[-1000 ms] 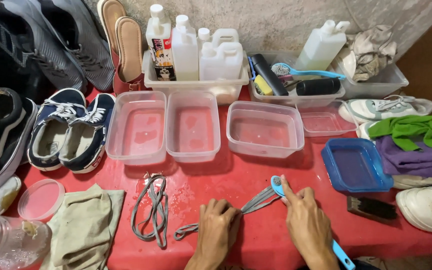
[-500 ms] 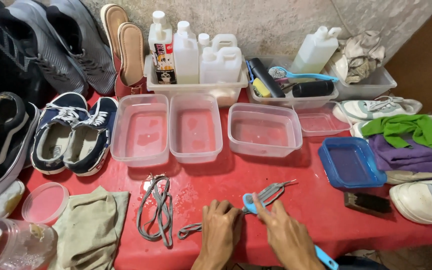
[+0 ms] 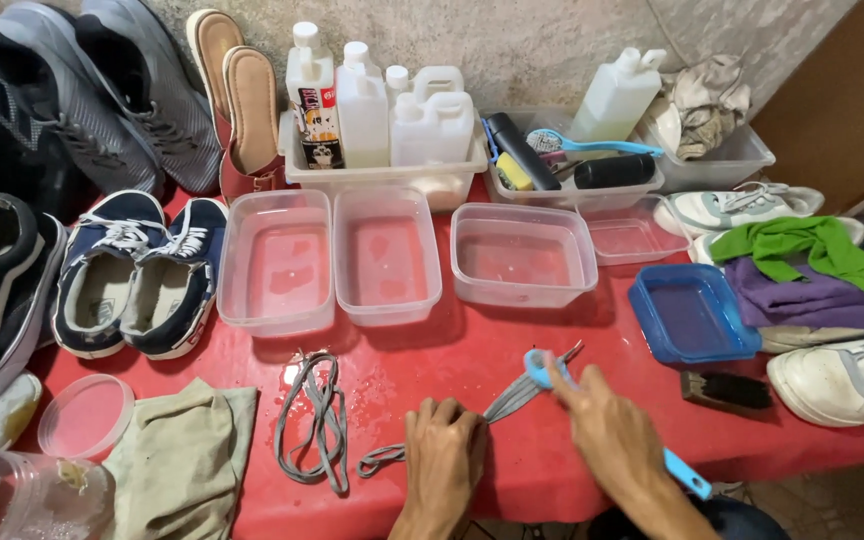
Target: The person scrubs a pair of gray shoelaces on a red table using a blue toothbrush and soapy water. They repeatedly dip the brush into a container of water, scrub the laces, and rinse them while other shoes and cleaning supplies sit nearby.
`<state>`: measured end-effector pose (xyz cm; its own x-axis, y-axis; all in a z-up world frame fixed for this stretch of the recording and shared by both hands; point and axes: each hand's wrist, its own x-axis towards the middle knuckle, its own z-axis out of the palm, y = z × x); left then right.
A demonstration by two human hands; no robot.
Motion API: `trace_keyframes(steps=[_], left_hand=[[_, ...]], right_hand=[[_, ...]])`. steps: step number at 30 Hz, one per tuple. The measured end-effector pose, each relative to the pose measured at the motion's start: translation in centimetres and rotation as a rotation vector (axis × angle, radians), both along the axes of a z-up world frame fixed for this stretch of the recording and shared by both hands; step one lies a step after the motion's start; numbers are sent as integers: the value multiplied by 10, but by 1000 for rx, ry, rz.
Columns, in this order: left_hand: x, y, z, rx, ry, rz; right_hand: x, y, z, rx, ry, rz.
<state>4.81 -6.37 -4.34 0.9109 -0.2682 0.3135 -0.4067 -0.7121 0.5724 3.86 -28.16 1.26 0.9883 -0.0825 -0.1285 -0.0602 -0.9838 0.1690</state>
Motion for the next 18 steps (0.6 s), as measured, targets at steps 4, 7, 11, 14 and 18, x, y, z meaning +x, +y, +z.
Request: trace_keyframes(steps=[4,7,11,14,18], left_hand=[[-1,2,3,22,13,1],[-2,3,2,-6,36,2],[-2,1,4,5,16,3],[-2,3,4,8,14,5],[-3,2,-1,3,32,1]], right_hand=[[-24,8,-25,67,49,321],[0,-28,-25,-122,-48,85],[-18,4,-9,-13,12,131],[-16,0,-17,79,80,146],[16,-46,-7,-15,-51,-90]])
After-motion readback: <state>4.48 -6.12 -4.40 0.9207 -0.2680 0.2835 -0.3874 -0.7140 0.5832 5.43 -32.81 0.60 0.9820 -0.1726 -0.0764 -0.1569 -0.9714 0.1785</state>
